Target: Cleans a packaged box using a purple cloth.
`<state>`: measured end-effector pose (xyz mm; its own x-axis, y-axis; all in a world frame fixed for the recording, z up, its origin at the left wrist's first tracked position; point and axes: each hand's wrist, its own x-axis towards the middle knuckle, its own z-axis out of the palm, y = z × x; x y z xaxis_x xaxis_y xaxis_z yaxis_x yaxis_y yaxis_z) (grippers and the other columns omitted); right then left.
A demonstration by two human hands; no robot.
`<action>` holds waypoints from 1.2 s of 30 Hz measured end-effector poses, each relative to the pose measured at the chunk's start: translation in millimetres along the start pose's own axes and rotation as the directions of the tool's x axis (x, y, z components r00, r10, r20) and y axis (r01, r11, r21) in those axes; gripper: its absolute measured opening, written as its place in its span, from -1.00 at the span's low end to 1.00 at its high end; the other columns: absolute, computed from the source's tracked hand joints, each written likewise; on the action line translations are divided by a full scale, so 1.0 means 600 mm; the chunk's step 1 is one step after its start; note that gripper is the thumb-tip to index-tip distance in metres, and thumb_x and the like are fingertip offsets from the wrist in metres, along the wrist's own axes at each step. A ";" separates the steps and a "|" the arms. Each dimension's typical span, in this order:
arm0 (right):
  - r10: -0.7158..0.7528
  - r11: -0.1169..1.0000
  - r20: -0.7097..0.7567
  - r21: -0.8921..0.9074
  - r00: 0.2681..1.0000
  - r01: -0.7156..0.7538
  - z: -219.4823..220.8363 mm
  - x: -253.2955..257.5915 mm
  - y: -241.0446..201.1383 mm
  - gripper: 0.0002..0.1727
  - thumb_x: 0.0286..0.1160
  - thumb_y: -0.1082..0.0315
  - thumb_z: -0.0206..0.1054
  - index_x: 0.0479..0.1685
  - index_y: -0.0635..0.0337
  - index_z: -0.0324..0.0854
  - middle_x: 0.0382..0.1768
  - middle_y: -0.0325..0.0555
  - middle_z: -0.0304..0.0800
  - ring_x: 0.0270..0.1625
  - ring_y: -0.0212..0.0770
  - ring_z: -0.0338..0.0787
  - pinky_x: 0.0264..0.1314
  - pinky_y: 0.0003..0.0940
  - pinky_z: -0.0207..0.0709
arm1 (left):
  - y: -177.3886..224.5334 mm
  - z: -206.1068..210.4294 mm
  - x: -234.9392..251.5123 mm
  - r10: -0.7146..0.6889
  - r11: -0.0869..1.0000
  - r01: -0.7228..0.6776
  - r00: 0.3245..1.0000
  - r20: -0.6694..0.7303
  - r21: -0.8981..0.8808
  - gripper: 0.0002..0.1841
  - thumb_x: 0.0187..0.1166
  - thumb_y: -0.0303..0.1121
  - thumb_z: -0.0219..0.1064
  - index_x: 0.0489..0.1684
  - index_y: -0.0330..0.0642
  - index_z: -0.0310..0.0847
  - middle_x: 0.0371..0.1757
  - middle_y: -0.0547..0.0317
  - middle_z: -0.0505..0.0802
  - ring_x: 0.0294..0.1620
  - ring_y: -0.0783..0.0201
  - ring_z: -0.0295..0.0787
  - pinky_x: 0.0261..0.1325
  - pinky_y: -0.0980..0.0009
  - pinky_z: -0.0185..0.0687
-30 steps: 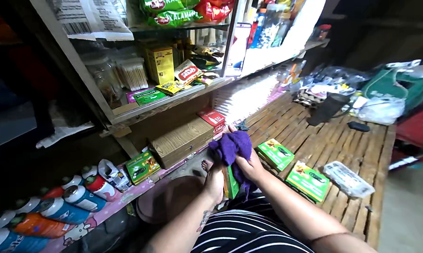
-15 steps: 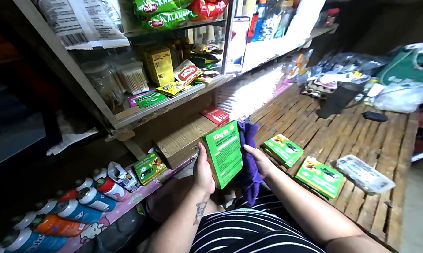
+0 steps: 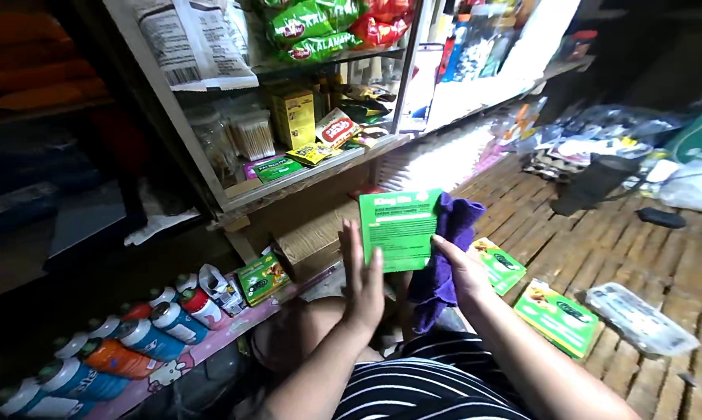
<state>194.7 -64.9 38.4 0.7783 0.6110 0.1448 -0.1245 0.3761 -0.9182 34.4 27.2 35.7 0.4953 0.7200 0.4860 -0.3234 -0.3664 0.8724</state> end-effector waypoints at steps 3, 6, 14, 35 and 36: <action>-0.212 0.975 -0.058 -0.079 0.976 0.208 -0.006 0.003 0.014 -0.50 0.36 0.41 0.42 0.31 0.32 0.42 -0.11 -0.13 0.83 -0.08 -0.29 0.87 0.02 -0.31 0.81 | 0.002 0.030 -0.034 0.047 0.990 -0.070 0.982 0.182 0.123 -0.19 0.79 0.07 -0.06 0.88 -0.33 -0.16 0.90 -0.25 -0.13 0.93 -0.07 -0.40 0.90 -0.10 -0.47; -0.420 0.894 0.030 -0.158 0.907 0.419 -0.009 -0.018 0.031 -0.52 0.26 0.38 0.53 0.16 0.35 0.50 -0.12 -0.24 0.85 -0.06 -0.36 0.86 0.08 -0.31 0.81 | -0.005 0.044 -0.053 0.056 0.996 -0.074 0.952 0.300 0.049 -0.05 0.80 0.23 -0.22 0.84 -0.51 -0.41 0.86 -0.44 -0.30 0.93 -0.07 -0.49 0.93 0.03 -0.50; -0.695 0.491 0.531 -0.142 0.485 0.859 -0.006 -0.065 0.057 -0.62 0.46 0.18 0.50 0.17 0.12 0.63 0.05 -0.17 0.84 0.21 -0.39 0.79 0.35 -0.32 0.69 | 0.034 0.020 -0.095 -0.145 0.988 0.151 0.978 0.153 -0.030 -0.62 0.60 -0.52 0.14 0.27 -0.69 0.39 0.06 -0.06 0.70 0.13 0.66 0.56 0.29 0.74 0.40; -0.579 0.531 0.434 -0.443 0.690 0.723 -0.009 -0.005 0.022 -0.07 0.63 -0.20 0.16 0.83 0.26 0.05 0.76 0.15 0.25 0.78 -0.06 0.28 0.85 0.04 0.09 | -0.014 0.042 -0.062 -0.157 0.880 0.202 0.978 0.138 -0.429 0.04 0.59 0.48 -0.24 0.64 -0.45 0.07 0.42 0.04 0.64 0.48 0.42 0.55 0.59 0.32 0.47; -0.595 0.521 0.396 -0.473 0.699 0.711 -0.011 0.002 0.018 -0.12 0.61 -0.16 0.21 0.76 0.28 0.13 0.68 0.17 0.35 0.71 -0.06 0.37 0.80 0.05 0.17 | -0.012 0.042 -0.059 -0.161 0.869 0.199 0.979 0.122 -0.452 0.05 0.55 0.50 -0.21 0.63 -0.42 0.09 0.39 0.05 0.67 0.46 0.39 0.59 0.57 0.29 0.52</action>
<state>198.3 -65.0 26.1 0.3750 0.4790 0.7937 0.7796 0.3004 -0.5495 39.6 -10.7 13.6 0.6355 0.6923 0.3419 -0.5473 0.0915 0.8319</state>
